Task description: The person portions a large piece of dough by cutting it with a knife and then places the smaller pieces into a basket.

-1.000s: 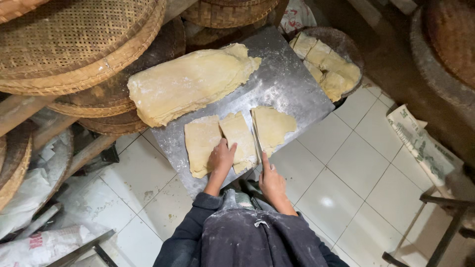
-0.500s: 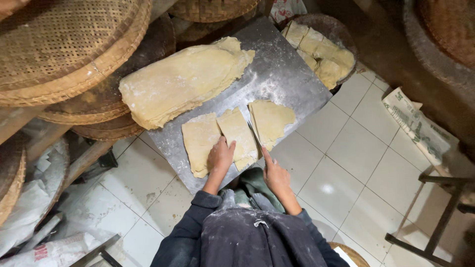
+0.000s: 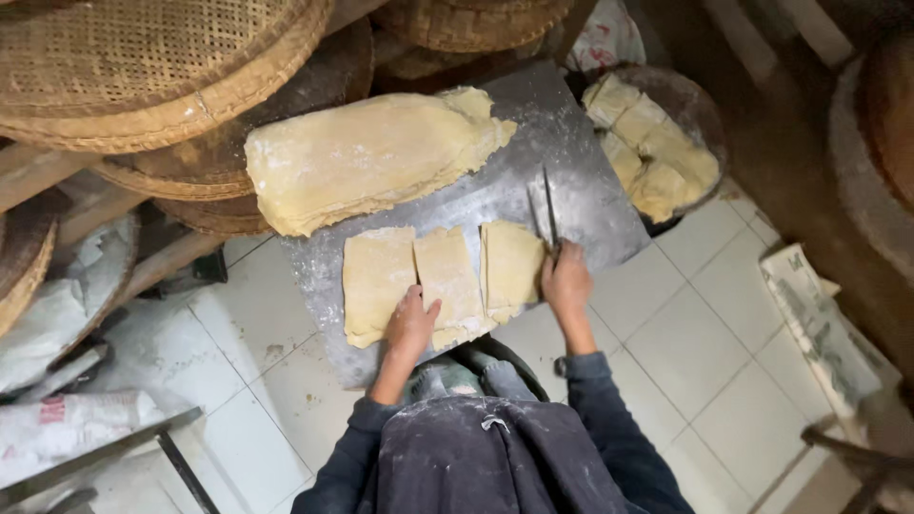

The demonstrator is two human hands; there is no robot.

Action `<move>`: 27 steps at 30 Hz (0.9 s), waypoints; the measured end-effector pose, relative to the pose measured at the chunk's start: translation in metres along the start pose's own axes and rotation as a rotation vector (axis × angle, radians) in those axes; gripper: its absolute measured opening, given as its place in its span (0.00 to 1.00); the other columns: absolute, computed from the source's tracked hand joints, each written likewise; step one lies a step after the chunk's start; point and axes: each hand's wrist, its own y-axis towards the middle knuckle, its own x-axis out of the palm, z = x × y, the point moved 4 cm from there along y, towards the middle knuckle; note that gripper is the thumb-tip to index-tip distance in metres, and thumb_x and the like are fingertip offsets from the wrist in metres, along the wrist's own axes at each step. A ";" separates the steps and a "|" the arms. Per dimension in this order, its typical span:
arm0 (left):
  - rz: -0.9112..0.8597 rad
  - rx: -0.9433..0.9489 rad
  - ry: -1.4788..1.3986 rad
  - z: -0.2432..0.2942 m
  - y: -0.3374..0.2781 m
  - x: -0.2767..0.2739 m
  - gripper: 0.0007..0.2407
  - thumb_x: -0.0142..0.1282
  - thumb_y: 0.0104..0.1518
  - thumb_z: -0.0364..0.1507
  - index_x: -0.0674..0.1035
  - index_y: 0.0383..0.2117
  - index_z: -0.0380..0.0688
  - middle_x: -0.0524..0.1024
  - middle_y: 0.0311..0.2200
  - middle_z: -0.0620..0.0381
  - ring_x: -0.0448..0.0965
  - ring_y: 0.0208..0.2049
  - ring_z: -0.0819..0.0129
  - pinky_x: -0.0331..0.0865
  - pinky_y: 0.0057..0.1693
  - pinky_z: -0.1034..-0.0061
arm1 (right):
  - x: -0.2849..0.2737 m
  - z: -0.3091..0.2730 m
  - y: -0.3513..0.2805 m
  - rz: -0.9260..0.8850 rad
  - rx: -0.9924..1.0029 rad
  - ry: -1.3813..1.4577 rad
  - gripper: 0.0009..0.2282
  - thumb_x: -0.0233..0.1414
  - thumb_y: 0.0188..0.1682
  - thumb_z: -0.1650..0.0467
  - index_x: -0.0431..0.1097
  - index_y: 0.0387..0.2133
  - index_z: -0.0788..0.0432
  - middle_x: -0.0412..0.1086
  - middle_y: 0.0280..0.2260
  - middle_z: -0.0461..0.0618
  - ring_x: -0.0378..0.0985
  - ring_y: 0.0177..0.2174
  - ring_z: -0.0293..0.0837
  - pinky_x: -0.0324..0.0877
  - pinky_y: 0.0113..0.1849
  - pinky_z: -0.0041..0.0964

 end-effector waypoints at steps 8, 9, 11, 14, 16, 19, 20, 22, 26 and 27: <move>0.253 0.238 0.242 0.073 -0.021 0.037 0.28 0.63 0.51 0.36 0.72 0.58 0.37 0.62 0.61 0.41 0.57 0.64 0.43 0.54 0.66 0.51 | -0.010 0.014 0.097 -0.001 -0.265 -0.118 0.21 0.56 0.46 0.68 0.67 0.53 0.63 0.66 0.54 0.61 0.66 0.51 0.64 0.62 0.51 0.57; 0.241 0.263 0.257 0.083 -0.019 0.046 0.27 0.63 0.52 0.37 0.72 0.57 0.36 0.62 0.60 0.39 0.58 0.63 0.43 0.55 0.65 0.51 | -0.012 0.007 0.095 0.011 -0.316 -0.093 0.23 0.56 0.46 0.69 0.66 0.56 0.65 0.65 0.55 0.61 0.66 0.51 0.64 0.62 0.52 0.57; 0.211 0.313 0.285 0.102 -0.016 0.064 0.26 0.64 0.52 0.38 0.72 0.54 0.33 0.63 0.58 0.36 0.60 0.60 0.42 0.55 0.63 0.51 | -0.007 -0.011 0.088 -0.091 -0.443 0.012 0.26 0.56 0.48 0.67 0.63 0.60 0.64 0.65 0.57 0.62 0.67 0.53 0.64 0.63 0.54 0.57; 0.309 0.282 0.248 0.116 -0.015 0.081 0.27 0.64 0.52 0.38 0.72 0.53 0.29 0.67 0.54 0.38 0.64 0.56 0.45 0.58 0.60 0.53 | 0.021 -0.041 0.072 -0.519 -0.602 0.117 0.33 0.60 0.46 0.61 0.58 0.63 0.64 0.64 0.57 0.68 0.64 0.53 0.67 0.60 0.52 0.59; 0.305 0.270 0.261 0.118 -0.012 0.087 0.25 0.64 0.52 0.37 0.73 0.50 0.30 0.68 0.52 0.40 0.66 0.55 0.46 0.59 0.60 0.55 | 0.030 -0.051 0.069 -0.489 -0.615 0.077 0.37 0.62 0.42 0.57 0.58 0.62 0.64 0.68 0.52 0.67 0.67 0.51 0.67 0.64 0.52 0.57; 0.246 0.214 0.270 0.117 -0.005 0.091 0.22 0.64 0.52 0.37 0.74 0.48 0.35 0.70 0.50 0.44 0.67 0.54 0.49 0.59 0.59 0.56 | 0.051 -0.047 0.078 -0.698 -0.465 -0.024 0.38 0.62 0.41 0.54 0.60 0.62 0.61 0.75 0.44 0.66 0.75 0.46 0.63 0.70 0.48 0.52; 0.221 0.190 0.271 0.116 -0.002 0.090 0.21 0.64 0.52 0.37 0.74 0.48 0.37 0.70 0.50 0.46 0.67 0.54 0.50 0.59 0.59 0.57 | 0.058 -0.044 0.083 -0.806 -0.386 -0.066 0.37 0.61 0.41 0.53 0.60 0.62 0.59 0.77 0.41 0.65 0.78 0.44 0.61 0.73 0.46 0.51; 0.235 0.199 0.212 0.111 0.001 0.086 0.23 0.66 0.50 0.37 0.74 0.50 0.38 0.71 0.49 0.46 0.67 0.54 0.50 0.59 0.59 0.58 | 0.061 -0.050 0.088 -0.856 -0.563 -0.005 0.29 0.63 0.40 0.55 0.70 0.51 0.59 0.77 0.38 0.64 0.79 0.39 0.60 0.73 0.42 0.50; 0.195 0.264 0.131 0.103 0.003 0.074 0.32 0.67 0.49 0.41 0.70 0.58 0.35 0.70 0.50 0.45 0.67 0.52 0.52 0.60 0.57 0.59 | 0.016 -0.061 0.084 -0.845 -0.845 0.456 0.21 0.62 0.41 0.62 0.72 0.41 0.65 0.74 0.33 0.63 0.79 0.32 0.60 0.73 0.33 0.48; 0.149 0.301 0.136 0.102 0.002 0.072 0.30 0.67 0.48 0.41 0.71 0.55 0.36 0.71 0.50 0.45 0.68 0.52 0.51 0.60 0.56 0.58 | 0.003 -0.061 0.082 -0.856 -0.805 0.342 0.19 0.62 0.42 0.62 0.71 0.39 0.65 0.73 0.31 0.64 0.77 0.30 0.61 0.71 0.32 0.49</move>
